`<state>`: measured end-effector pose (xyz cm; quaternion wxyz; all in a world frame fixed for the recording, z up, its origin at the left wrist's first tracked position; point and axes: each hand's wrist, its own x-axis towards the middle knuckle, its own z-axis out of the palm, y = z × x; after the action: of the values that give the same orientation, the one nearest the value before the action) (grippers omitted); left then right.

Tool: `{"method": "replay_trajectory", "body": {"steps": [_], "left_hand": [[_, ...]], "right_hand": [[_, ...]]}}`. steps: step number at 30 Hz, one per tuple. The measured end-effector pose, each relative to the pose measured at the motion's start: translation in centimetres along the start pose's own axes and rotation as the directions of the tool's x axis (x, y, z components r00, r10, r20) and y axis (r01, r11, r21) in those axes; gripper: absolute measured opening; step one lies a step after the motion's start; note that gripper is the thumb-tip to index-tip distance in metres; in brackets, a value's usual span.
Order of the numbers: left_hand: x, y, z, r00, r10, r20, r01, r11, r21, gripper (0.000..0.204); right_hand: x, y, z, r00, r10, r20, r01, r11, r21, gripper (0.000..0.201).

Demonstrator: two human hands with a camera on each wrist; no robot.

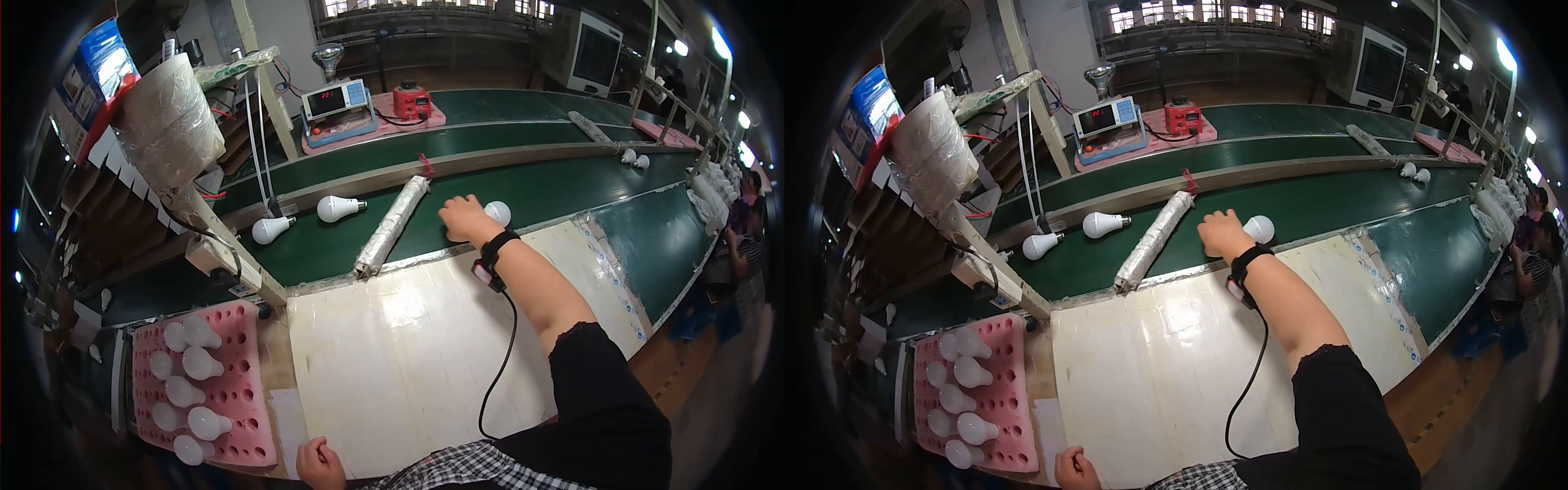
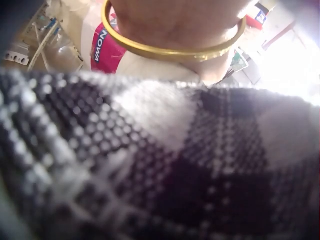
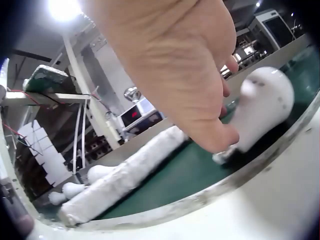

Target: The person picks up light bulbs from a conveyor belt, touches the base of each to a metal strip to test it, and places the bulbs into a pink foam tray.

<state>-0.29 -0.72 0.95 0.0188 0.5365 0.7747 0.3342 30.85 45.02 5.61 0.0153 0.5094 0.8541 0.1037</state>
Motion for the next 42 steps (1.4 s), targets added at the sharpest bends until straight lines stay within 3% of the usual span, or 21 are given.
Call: {"method": "replay_trajectory", "body": {"steps": [1,3,6,7,8,9,10,11,12,13,15,18,20,21,28,31,36,39,42], "left_hand": [[-0.1,-0.1,0.1,1.000,-0.008,0.000,0.008,1.000,-0.004,0.016],[0.1,-0.2,0.1,0.998,0.049,-0.032,-0.049,0.999,-0.001,0.016],[0.3,0.2,-0.1,0.995,0.076,-0.058,-0.077,0.997,-0.019,0.015],[0.4,0.2,-0.1,0.995,0.074,-0.060,-0.075,0.997,-0.019,0.015],[0.3,0.2,-0.2,0.996,0.075,-0.053,-0.076,0.997,-0.012,0.015],[0.2,0.2,-0.2,0.996,0.075,-0.048,-0.076,0.997,-0.004,0.015],[0.2,0.2,-0.1,0.996,0.071,-0.053,-0.072,0.997,-0.003,0.015],[0.2,0.2,-0.1,0.997,0.061,-0.048,-0.061,0.998,0.001,0.014],[0.1,0.1,-0.1,0.998,0.049,-0.041,-0.049,0.999,0.008,0.014],[0.2,0.0,0.1,0.998,0.044,-0.043,-0.043,0.999,0.019,0.014],[0.5,-0.5,0.6,0.997,0.026,-0.066,-0.030,0.998,-0.058,0.013],[0.1,-1.5,0.9,1.000,0.019,-0.021,-0.019,1.000,0.003,0.013],[0.1,-1.7,1.2,0.999,0.018,-0.040,-0.018,1.000,0.011,0.014],[0.1,-1.6,1.2,0.998,0.030,-0.050,-0.031,0.999,-0.012,0.014],[0.3,-0.6,1.1,0.999,-0.042,-0.016,0.042,0.999,0.017,0.014],[0.1,-1.3,1.4,0.999,0.001,-0.042,0.001,0.999,0.039,0.015],[0.1,-1.3,1.4,0.999,0.021,-0.038,-0.020,0.999,0.041,0.013],[0.1,-1.2,1.3,0.999,0.008,-0.038,-0.007,0.999,0.039,0.012],[0.1,-1.1,1.2,0.999,0.000,-0.036,0.002,0.999,0.034,0.012]], "right_hand": [[-1.7,1.6,-0.6,0.993,0.098,0.069,-0.090,0.991,-0.103,0.029],[-4.0,4.6,0.0,0.956,0.258,0.140,-0.244,0.964,-0.108,0.035],[-5.7,5.9,1.8,0.930,0.367,0.023,-0.362,0.903,0.231,0.042],[-6.1,5.6,1.6,0.926,0.378,0.011,-0.351,0.850,0.392,0.045],[-5.1,6.1,3.7,0.951,0.308,-0.007,-0.235,0.739,0.632,0.048],[-6.4,3.4,1.4,0.925,0.338,0.175,-0.271,0.263,0.926,0.045],[-6.2,2.0,2.7,0.940,0.239,0.243,-0.209,-0.157,0.965,0.039],[-7.3,-0.5,1.4,0.950,0.186,0.250,-0.126,-0.504,0.854,0.037],[-8.0,-2.6,1.2,0.960,0.105,0.261,-0.110,-0.714,0.692,0.039],[-8.8,-4.9,0.8,0.977,0.042,0.210,-0.088,-0.815,0.573,0.049],[-9.5,-9.0,1.5,0.983,-0.035,0.178,-0.086,-0.953,0.289,0.048],[-10.2,-13.4,0.2,0.978,-0.087,0.189,-0.123,-0.975,0.187,0.048],[-10.1,-14.9,1.0,0.957,-0.057,0.285,-0.178,-0.890,0.419,0.048],[-10.2,-15.2,1.2,0.953,-0.072,0.294,-0.192,-0.895,0.403,0.048],[-10.0,-14.3,1.7,0.948,-0.093,0.305,-0.211,-0.900,0.381,0.040],[-10.1,-14.3,1.3,0.939,-0.065,0.338,-0.199,-0.904,0.379,0.040],[-10.2,-14.2,1.8,0.949,-0.151,0.278,-0.212,-0.955,0.206,0.038],[-10.1,-14.4,2.0,0.947,-0.117,0.299,-0.212,-0.928,0.308,0.038],[-10.1,-14.5,1.8,0.938,-0.112,0.329,-0.205,-0.942,0.264,0.038]]}}
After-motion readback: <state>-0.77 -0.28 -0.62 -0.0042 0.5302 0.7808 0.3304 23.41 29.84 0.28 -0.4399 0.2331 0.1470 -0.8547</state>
